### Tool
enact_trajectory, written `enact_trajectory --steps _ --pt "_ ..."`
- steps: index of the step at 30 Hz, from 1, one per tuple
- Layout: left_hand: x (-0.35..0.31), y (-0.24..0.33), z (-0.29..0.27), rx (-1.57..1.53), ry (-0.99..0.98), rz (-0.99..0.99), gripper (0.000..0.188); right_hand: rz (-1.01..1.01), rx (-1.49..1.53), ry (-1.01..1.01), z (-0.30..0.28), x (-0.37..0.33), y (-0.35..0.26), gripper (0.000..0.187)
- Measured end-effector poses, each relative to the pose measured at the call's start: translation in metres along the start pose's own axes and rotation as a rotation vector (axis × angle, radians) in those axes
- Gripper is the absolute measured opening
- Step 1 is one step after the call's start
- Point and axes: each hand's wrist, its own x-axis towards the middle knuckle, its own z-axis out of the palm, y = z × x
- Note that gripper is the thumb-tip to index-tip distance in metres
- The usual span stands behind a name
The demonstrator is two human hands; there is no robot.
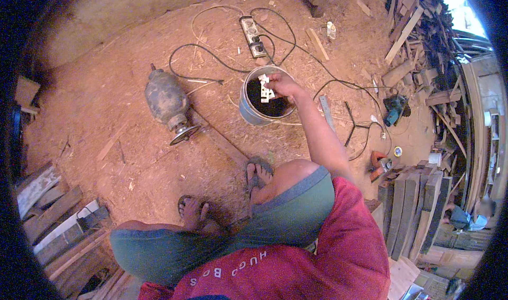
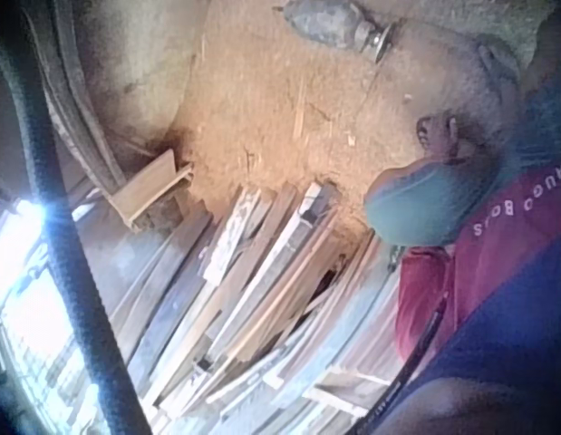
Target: The person cleans small metal plates by dipping them into a bucket of dark liquid and wiping them with their fingers.
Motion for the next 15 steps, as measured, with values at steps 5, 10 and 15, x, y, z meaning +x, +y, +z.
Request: enact_trajectory --steps 5,10,15 --pt "0.007 0.012 0.007 -0.056 -0.024 0.005 0.020 0.063 -0.286 -0.024 -0.017 0.049 0.055 0.027" --pt "0.006 0.008 0.008 -0.022 -0.025 -0.006 0.018 0.010 -0.452 0.038 -0.005 0.067 0.061 0.025" --pt "0.009 0.013 0.006 -0.042 -0.002 0.008 0.019 0.041 -0.543 0.004 -0.007 0.074 0.067 0.030"
